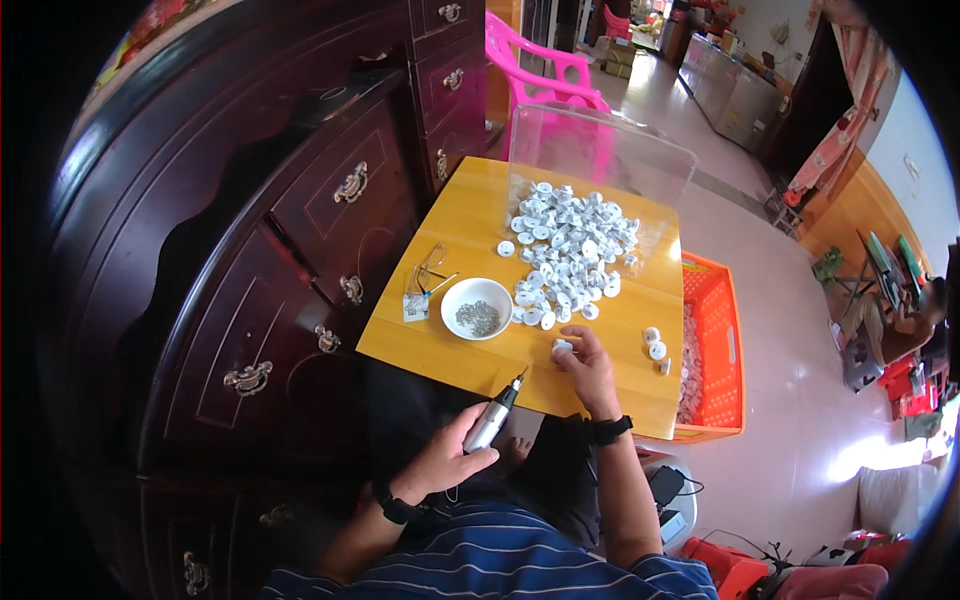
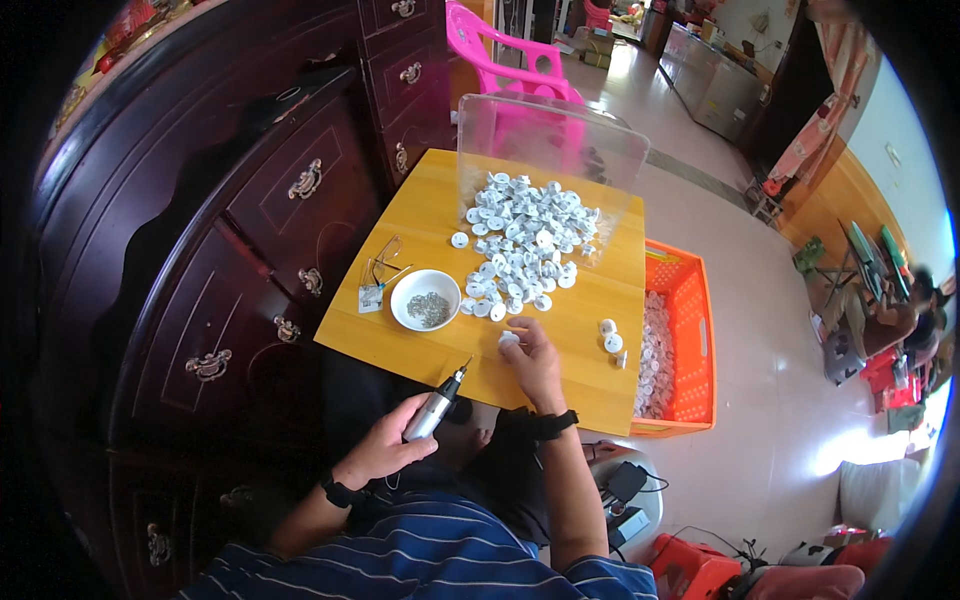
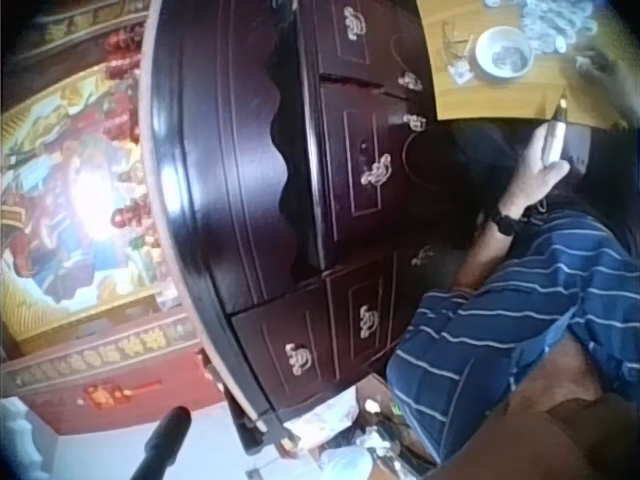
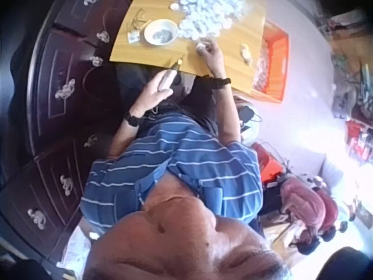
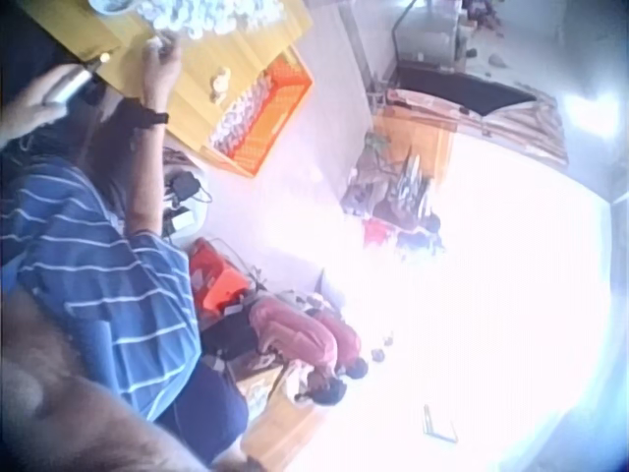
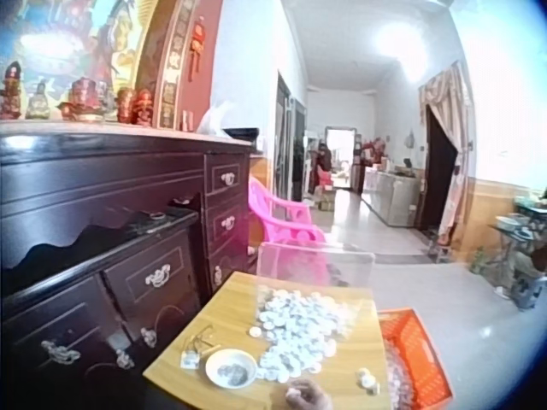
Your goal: Assembling small white plastic components by inserting parts and securing them with an electric screwdriver.
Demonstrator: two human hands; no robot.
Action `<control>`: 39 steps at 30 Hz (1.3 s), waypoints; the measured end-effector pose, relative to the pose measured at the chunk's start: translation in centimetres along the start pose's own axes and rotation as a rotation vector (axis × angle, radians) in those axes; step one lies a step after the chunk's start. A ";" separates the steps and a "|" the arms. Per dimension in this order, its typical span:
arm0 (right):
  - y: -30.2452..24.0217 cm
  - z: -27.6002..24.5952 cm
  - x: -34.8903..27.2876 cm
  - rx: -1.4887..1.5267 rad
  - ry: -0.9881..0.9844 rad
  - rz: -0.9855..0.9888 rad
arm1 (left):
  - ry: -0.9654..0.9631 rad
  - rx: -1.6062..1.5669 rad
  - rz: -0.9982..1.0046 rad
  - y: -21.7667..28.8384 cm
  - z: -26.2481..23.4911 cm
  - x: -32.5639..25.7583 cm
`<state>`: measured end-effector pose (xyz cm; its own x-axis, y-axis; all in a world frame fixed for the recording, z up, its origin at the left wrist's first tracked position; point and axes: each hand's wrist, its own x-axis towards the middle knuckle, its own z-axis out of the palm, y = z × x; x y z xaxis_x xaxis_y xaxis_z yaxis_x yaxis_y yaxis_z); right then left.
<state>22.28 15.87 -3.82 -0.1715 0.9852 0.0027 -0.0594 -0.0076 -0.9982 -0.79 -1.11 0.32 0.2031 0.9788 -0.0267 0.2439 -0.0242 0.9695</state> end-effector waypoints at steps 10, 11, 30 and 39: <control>0.0 0.1 -1.4 -0.125 -0.094 0.073 | -0.031 0.028 -0.018 0.7 0.5 1.0; 0.0 0.0 -1.4 -0.123 -0.090 0.074 | -0.035 0.029 -0.019 0.7 0.6 1.0; 1.5 -0.4 -1.2 0.102 -0.161 0.092 | -0.081 0.100 -0.075 2.0 1.5 2.9; 1.0 -0.3 -1.0 0.178 -0.147 0.106 | -0.051 0.129 -0.047 1.0 1.4 2.9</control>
<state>22.67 14.91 -4.83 -0.3266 0.9418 -0.0799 -0.2033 -0.1526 -0.9671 1.38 1.41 0.91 0.2356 0.9680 -0.0870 0.3735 -0.0076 0.9276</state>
